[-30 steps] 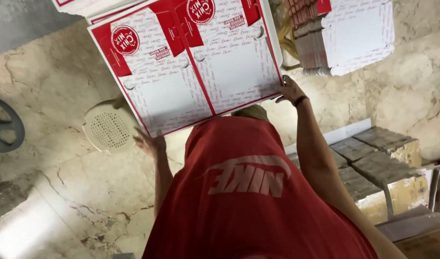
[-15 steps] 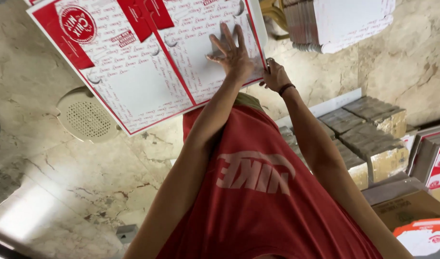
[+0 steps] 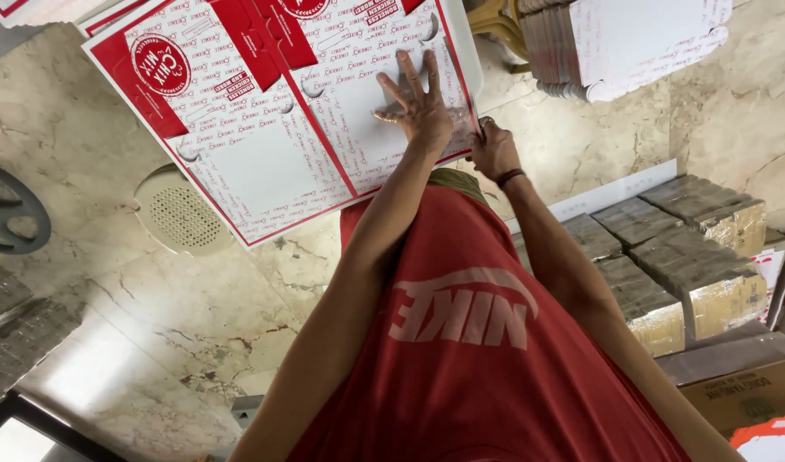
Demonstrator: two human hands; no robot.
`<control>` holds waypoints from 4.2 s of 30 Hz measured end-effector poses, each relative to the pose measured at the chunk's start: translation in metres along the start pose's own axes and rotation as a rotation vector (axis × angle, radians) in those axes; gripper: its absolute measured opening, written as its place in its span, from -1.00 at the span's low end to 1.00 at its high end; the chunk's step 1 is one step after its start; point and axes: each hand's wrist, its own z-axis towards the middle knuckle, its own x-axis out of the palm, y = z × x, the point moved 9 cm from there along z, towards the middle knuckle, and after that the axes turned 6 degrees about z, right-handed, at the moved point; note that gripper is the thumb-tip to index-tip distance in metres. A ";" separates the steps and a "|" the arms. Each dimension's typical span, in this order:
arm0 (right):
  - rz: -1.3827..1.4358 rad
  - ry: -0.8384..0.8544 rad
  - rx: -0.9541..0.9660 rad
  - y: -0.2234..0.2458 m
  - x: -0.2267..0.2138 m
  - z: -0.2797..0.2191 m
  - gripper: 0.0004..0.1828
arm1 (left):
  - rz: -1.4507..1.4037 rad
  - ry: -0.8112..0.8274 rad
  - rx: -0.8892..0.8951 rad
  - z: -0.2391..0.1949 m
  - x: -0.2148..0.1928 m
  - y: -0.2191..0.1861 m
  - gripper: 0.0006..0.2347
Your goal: Folding and assembling flat cardboard sheets into boxes by hand.
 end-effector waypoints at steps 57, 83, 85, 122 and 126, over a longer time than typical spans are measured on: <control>1.255 0.198 0.956 -0.016 0.108 -0.083 -0.65 | 0.363 0.548 0.499 -0.046 -0.042 0.082 -0.11; 1.005 0.235 0.727 0.085 0.226 -0.096 -0.64 | 0.721 0.537 0.662 -0.053 -0.018 0.124 -0.11; 0.784 0.109 0.549 0.047 0.244 -0.091 -0.68 | 0.718 0.523 0.628 -0.056 -0.022 0.121 -0.10; 1.352 -0.248 1.190 0.111 0.250 -0.103 -0.55 | 1.081 0.241 1.085 -0.023 0.019 0.122 0.00; 1.725 -0.294 1.018 0.135 0.244 -0.094 -0.70 | 0.888 0.615 0.874 -0.034 -0.031 0.105 -0.08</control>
